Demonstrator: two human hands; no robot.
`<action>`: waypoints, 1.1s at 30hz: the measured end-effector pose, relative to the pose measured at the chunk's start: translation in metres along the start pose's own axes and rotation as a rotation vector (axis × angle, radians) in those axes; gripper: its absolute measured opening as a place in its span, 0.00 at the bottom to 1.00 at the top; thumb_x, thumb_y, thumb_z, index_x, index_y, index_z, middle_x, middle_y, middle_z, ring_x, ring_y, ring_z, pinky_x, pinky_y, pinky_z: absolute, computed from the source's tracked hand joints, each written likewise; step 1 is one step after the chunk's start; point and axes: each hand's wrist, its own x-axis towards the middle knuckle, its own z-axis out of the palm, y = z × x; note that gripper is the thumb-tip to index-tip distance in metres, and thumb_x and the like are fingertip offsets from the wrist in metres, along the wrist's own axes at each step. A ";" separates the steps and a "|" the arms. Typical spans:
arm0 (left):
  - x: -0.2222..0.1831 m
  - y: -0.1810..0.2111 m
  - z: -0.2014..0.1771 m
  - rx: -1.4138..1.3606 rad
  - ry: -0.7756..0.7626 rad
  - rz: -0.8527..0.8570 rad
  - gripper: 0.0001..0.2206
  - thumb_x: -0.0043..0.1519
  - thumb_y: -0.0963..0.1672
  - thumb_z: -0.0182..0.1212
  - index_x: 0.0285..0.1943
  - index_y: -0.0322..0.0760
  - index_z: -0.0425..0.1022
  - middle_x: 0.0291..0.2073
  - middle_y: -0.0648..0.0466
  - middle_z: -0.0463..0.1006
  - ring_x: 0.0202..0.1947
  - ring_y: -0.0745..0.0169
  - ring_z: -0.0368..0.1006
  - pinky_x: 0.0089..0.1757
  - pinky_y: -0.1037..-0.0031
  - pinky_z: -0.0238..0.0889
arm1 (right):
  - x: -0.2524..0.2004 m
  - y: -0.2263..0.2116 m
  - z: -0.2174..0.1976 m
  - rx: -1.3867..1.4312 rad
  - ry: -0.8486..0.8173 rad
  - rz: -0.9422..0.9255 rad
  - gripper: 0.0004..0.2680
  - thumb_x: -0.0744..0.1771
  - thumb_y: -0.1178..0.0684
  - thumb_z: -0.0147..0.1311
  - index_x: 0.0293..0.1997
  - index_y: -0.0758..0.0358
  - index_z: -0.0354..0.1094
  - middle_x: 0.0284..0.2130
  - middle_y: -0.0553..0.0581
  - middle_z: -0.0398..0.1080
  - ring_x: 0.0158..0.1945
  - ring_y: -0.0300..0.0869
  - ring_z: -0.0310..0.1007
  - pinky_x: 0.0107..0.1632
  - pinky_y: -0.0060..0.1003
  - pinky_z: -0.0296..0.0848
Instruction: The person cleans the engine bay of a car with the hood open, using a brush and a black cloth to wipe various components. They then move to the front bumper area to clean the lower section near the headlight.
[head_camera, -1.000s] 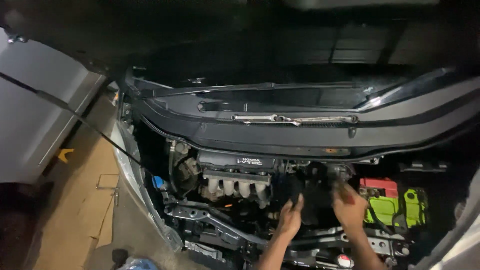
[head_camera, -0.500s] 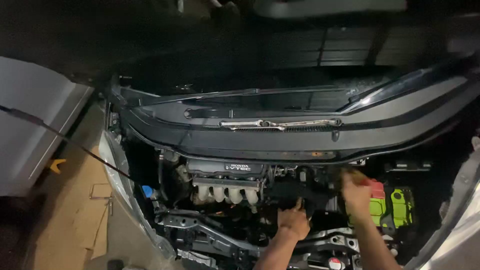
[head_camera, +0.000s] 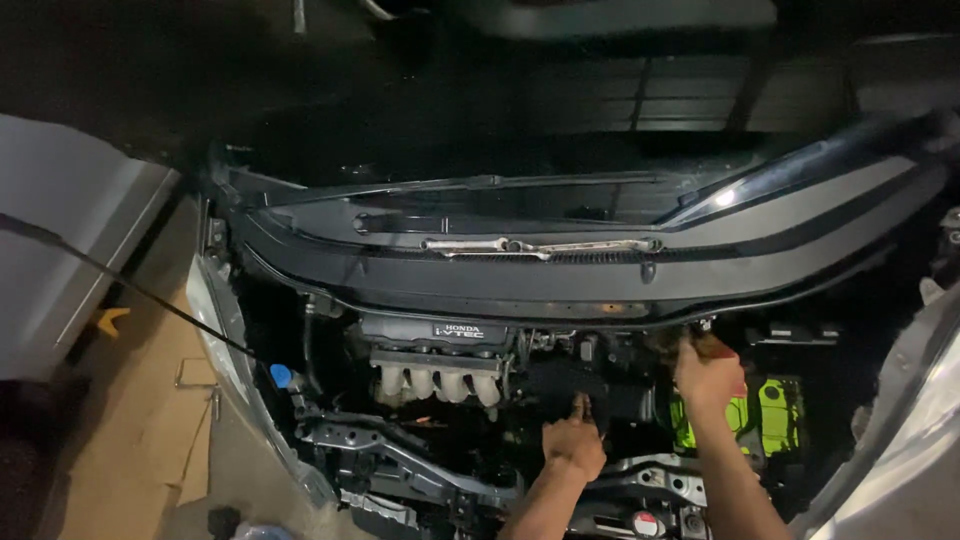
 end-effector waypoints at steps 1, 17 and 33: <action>-0.004 0.000 -0.003 -0.025 -0.014 -0.022 0.35 0.72 0.51 0.41 0.84 0.37 0.29 0.82 0.56 0.31 0.60 0.37 0.66 0.55 0.49 0.57 | 0.006 0.020 0.020 0.155 -0.124 -0.127 0.12 0.65 0.41 0.57 0.31 0.58 0.76 0.27 0.61 0.77 0.34 0.50 0.75 0.39 0.45 0.69; 0.001 0.010 0.008 0.003 0.021 -0.113 0.36 0.71 0.51 0.44 0.84 0.43 0.28 0.82 0.65 0.20 0.66 0.43 0.62 0.54 0.58 0.61 | -0.044 -0.036 -0.014 0.359 -0.254 -0.198 0.12 0.68 0.45 0.56 0.49 0.61 0.78 0.32 0.58 0.81 0.35 0.36 0.74 0.40 0.36 0.70; 0.017 -0.003 0.026 -0.088 0.232 0.005 0.31 0.71 0.51 0.43 0.81 0.36 0.42 0.82 0.58 0.36 0.55 0.35 0.73 0.48 0.51 0.67 | -0.028 -0.016 -0.005 0.538 -0.105 -0.241 0.11 0.71 0.47 0.57 0.40 0.66 0.78 0.30 0.55 0.78 0.31 0.37 0.75 0.39 0.34 0.72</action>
